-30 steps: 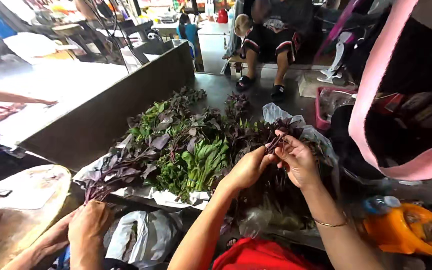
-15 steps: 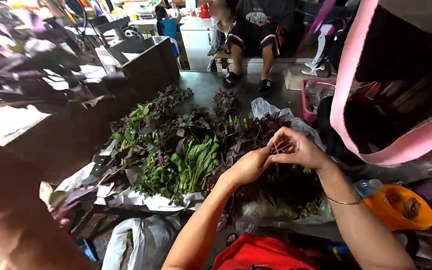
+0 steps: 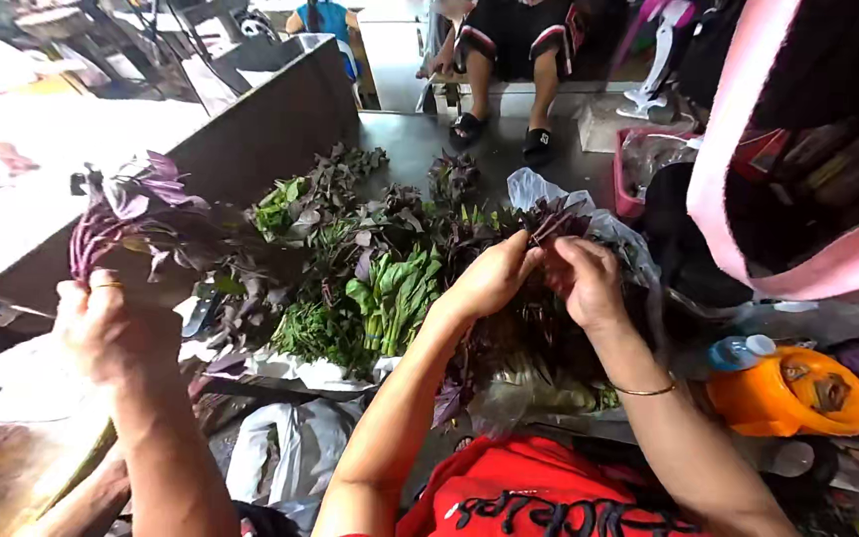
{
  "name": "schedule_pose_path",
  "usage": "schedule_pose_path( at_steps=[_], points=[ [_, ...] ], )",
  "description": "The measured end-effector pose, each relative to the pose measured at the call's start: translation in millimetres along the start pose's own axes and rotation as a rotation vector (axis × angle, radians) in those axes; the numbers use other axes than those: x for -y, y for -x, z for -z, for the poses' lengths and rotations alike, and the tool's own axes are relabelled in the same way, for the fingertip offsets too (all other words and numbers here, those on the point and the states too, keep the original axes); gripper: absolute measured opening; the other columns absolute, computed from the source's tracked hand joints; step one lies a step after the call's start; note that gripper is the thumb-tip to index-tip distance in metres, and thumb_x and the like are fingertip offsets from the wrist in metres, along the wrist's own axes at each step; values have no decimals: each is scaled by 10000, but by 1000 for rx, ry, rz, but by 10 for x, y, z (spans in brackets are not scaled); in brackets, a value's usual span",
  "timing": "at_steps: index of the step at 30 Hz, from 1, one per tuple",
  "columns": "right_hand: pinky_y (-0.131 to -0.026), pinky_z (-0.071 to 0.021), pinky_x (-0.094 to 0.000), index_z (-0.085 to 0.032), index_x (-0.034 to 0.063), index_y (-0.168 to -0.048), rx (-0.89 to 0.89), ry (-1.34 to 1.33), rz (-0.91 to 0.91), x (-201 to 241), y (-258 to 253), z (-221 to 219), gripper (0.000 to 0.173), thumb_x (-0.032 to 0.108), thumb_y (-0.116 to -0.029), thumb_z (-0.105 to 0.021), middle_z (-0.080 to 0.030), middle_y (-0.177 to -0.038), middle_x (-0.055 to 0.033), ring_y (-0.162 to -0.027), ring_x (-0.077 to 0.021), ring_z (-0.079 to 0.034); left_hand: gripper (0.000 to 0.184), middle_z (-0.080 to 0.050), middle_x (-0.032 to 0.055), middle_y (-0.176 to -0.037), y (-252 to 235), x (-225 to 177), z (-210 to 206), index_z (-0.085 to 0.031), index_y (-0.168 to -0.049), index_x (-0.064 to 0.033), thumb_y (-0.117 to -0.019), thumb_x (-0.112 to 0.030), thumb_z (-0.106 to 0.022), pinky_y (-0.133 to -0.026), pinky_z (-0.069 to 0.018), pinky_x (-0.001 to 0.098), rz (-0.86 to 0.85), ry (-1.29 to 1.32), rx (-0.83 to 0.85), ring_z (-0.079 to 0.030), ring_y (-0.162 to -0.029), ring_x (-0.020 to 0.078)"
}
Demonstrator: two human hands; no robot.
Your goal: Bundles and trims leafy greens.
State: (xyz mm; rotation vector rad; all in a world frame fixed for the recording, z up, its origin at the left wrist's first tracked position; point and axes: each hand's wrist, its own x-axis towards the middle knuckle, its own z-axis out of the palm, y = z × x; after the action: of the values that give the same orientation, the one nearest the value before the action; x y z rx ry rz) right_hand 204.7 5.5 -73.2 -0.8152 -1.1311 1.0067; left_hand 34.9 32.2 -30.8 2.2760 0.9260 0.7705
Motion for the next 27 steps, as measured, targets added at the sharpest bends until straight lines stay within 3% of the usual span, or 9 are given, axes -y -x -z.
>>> schedule_pose_path(
  at_steps=[4,11,14,15,16,20,23,25,27],
  points=[
    [-564,-575,-198,-706,-17,-1072,-8,417,207,194,90,-217,161,84,-947,-698,-715,-828,-20,-606,-20,-644,270,-599,159,-841,-45,64,62,-569,-1087,57,-1095,-185,-448,-727,-532,419,-9,-38,-66,-616,-748,242],
    [-626,-573,-201,-700,20,-979,167,541,267,390,-153,-163,120,137,-957,-695,-685,-821,-12,-662,-23,-639,233,-610,140,-885,52,95,155,-564,-1151,58,-1077,-141,-466,-744,-519,352,-38,-1,-52,-601,-769,183],
    [-762,-592,-326,-727,7,-967,256,713,428,523,59,-507,137,128,-963,-664,-709,-924,-94,-829,-141,-689,211,-693,195,-1028,61,65,53,-649,-1135,89,-948,-2,-616,-900,-549,379,-119,65,-123,-685,-949,229],
    [-775,-587,-344,-737,20,-951,268,749,481,488,115,-565,153,151,-965,-659,-716,-915,-91,-850,-158,-696,218,-699,180,-995,73,36,46,-648,-1135,94,-944,-6,-611,-868,-549,348,-108,104,-156,-683,-914,195],
    [-780,-584,-329,-736,25,-948,265,759,518,427,128,-552,171,171,-971,-651,-716,-906,-82,-852,-152,-694,245,-679,148,-986,73,28,79,-595,-1201,76,-1026,-83,-531,-854,-547,318,-51,123,-148,-663,-893,150],
    [-763,-565,-235,-711,-5,-943,223,727,515,162,-118,-97,245,223,-998,-644,-697,-888,-79,-808,-79,-663,271,-584,49,-784,141,112,220,-556,-1139,29,-1091,-192,-405,-669,-519,265,-66,196,-225,-578,-682,84],
    [-788,-567,-270,-763,37,-871,410,677,583,248,-3,-104,269,243,-988,-635,-696,-820,-41,-817,-90,-661,273,-592,49,-776,132,195,216,-550,-1145,2,-1101,-221,-400,-640,-518,270,-39,223,-259,-580,-659,93],
    [-949,-536,-326,-762,62,-943,611,474,614,384,195,-249,258,218,-1029,-575,-735,-875,-40,-912,-112,-684,301,-605,50,-780,116,261,209,-553,-1178,-39,-1109,-282,-388,-596,-513,271,21,268,-306,-582,-646,105],
    [-1004,-554,-364,-733,34,-1119,702,88,544,410,290,-322,239,94,-1031,-520,-744,-1017,-91,-999,-164,-707,321,-614,41,-818,103,310,222,-557,-1193,-49,-1110,-296,-372,-625,-518,272,49,328,-360,-588,-682,95]
  ],
)
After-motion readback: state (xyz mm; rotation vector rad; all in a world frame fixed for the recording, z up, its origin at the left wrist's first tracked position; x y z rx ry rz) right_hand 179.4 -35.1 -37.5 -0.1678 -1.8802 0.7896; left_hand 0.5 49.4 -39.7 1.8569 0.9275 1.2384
